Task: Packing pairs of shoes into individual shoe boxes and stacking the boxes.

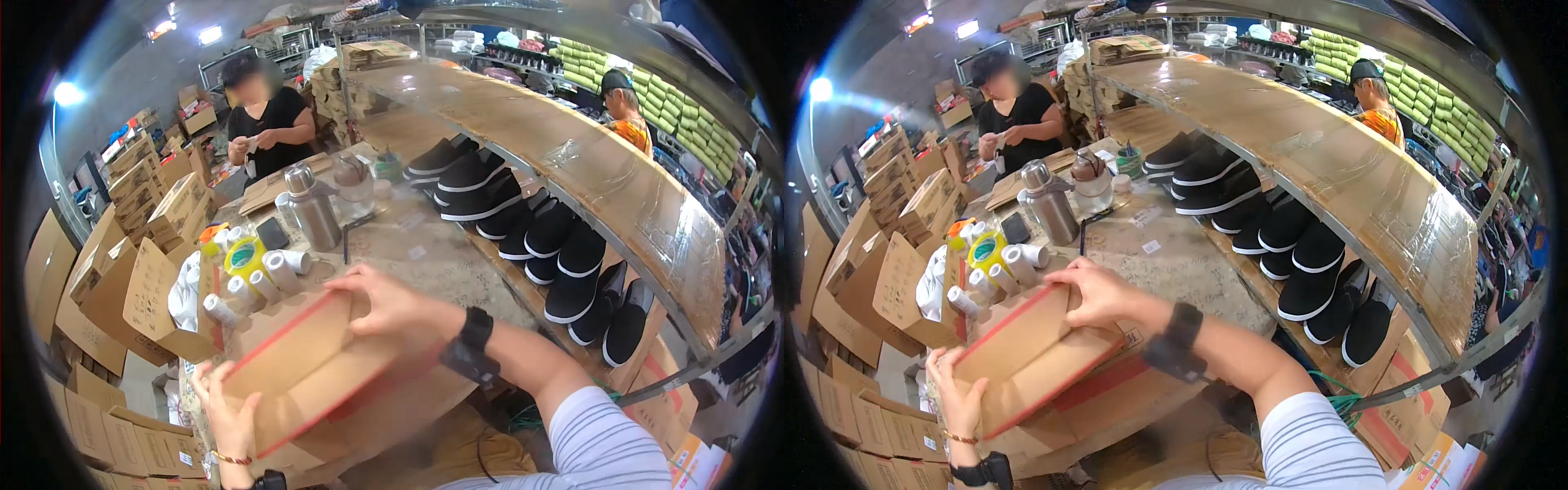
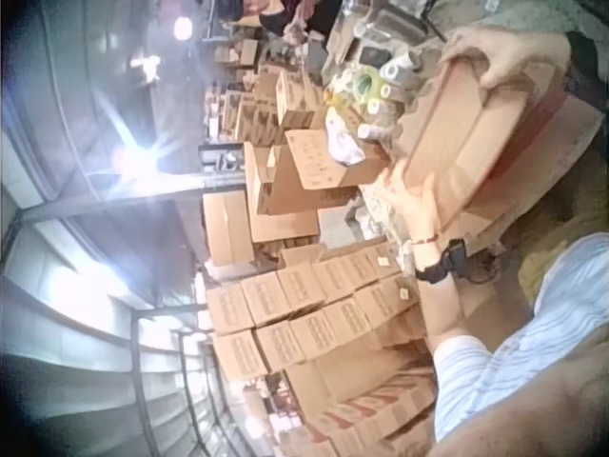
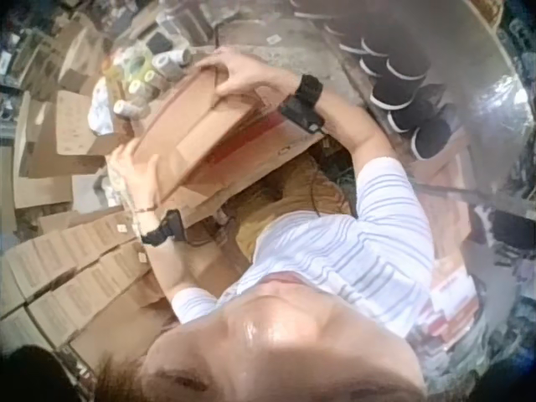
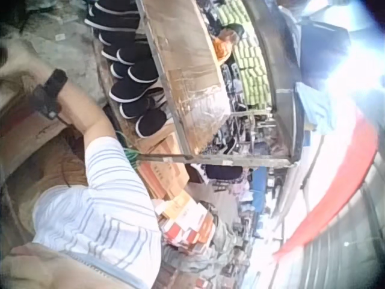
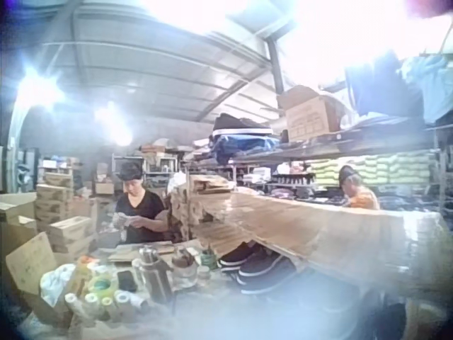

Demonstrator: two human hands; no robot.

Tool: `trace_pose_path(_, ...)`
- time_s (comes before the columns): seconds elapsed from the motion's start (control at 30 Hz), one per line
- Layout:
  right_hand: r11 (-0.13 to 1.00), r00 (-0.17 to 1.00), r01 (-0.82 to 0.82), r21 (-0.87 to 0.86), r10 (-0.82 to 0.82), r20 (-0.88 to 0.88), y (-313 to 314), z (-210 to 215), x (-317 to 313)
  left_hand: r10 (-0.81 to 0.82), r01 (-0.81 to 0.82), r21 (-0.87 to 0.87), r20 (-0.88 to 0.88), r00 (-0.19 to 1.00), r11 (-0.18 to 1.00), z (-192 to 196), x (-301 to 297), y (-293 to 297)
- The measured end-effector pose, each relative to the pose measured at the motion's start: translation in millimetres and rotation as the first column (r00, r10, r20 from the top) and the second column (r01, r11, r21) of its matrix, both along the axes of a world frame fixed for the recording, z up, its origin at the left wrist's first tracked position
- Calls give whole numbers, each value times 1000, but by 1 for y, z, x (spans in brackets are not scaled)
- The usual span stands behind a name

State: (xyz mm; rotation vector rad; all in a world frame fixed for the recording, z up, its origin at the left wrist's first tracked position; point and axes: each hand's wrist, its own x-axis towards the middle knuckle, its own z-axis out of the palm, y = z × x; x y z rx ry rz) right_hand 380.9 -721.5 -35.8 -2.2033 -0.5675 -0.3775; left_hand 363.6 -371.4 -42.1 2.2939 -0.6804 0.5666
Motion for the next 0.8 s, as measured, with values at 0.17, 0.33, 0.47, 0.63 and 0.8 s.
trace_pose_path(0.17,975,975,219,-21,-218,47,20,5,-16,316,-311,156,-7,949,938,18,-17,-32)
trace_pose_path(0.33,986,997,44,158,-52,51,-25,10,-4,339,-332,-86,88,937,939,37,-25,-15)
trace_pose_path(0.47,922,884,386,-45,-355,303,-130,-18,77,118,-19,438,-199,973,899,32,-16,-2)
trace_pose_path(0.63,282,373,921,-268,-835,405,-300,-30,164,238,-110,586,-146,960,803,12,-9,-58)
trace_pose_path(0.8,430,471,820,-378,-882,19,-429,-24,218,210,-72,550,-192,959,832,18,-11,-54)
